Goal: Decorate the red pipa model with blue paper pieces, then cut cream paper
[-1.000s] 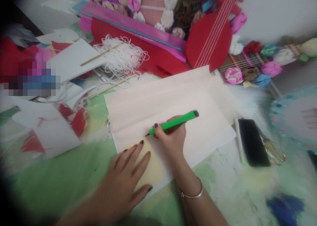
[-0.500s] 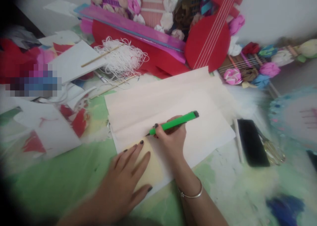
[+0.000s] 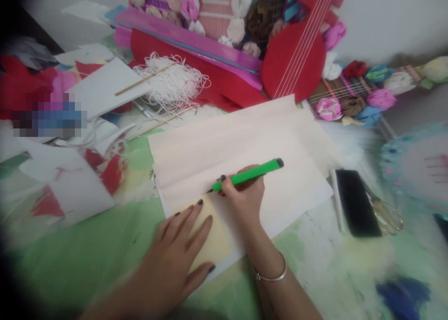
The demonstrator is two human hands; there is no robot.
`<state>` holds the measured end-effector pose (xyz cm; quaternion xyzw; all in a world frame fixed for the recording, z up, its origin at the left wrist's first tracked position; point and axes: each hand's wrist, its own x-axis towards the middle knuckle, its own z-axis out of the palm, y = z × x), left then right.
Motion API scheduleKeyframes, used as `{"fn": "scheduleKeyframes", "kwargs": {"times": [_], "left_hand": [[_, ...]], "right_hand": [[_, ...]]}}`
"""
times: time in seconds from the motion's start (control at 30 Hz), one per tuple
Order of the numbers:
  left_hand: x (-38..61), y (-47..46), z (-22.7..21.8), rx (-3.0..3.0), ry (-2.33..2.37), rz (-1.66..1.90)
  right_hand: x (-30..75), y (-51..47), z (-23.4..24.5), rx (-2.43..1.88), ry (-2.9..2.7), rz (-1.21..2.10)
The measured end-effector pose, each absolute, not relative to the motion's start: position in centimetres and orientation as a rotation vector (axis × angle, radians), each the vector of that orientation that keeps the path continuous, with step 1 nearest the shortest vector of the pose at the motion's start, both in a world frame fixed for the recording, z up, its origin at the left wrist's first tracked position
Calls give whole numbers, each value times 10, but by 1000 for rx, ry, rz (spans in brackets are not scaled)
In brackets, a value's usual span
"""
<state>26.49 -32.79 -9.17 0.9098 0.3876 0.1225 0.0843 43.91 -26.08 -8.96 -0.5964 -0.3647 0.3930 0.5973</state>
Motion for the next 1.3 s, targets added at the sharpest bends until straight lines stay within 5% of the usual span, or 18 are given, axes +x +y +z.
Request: {"fn": "scheduleKeyframes", "kwargs": {"times": [1.3], "left_hand": [[263, -330, -92, 2724, 1140, 371]], "right_hand": [[438, -260, -89, -1412, -874, 935]]}}
